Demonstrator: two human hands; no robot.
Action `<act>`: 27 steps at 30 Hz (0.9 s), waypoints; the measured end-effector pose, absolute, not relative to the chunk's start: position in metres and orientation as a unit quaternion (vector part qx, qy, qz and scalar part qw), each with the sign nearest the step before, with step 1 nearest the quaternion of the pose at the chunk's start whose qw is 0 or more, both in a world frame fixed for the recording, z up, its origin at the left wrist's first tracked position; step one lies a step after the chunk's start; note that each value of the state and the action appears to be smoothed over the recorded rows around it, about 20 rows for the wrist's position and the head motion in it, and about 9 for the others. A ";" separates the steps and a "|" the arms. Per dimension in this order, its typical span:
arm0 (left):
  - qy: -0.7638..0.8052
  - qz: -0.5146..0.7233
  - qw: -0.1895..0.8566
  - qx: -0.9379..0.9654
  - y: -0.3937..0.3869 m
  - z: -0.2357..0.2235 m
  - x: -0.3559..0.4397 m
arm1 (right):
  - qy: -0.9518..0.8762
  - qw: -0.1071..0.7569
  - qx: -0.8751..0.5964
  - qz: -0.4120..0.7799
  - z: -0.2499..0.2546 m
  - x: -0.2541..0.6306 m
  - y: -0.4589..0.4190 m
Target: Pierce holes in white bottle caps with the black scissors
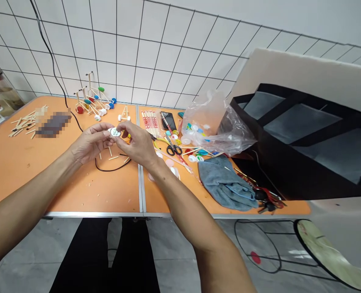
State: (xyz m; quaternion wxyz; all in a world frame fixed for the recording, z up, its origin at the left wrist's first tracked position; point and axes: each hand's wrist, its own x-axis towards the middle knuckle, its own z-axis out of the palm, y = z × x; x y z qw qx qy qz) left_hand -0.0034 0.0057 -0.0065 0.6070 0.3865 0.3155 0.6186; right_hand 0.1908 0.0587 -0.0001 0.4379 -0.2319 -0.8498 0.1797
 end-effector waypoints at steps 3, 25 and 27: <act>0.320 0.625 0.588 0.401 0.003 -0.005 -0.002 | -0.862 0.416 -0.237 0.165 0.000 0.195 0.059; 0.417 0.661 0.376 0.498 -0.005 0.000 0.006 | -0.700 0.467 -0.239 0.485 -0.008 0.180 0.056; 0.402 0.665 0.423 0.466 -0.003 0.001 0.004 | -0.719 0.469 -0.241 0.453 -0.009 0.179 0.056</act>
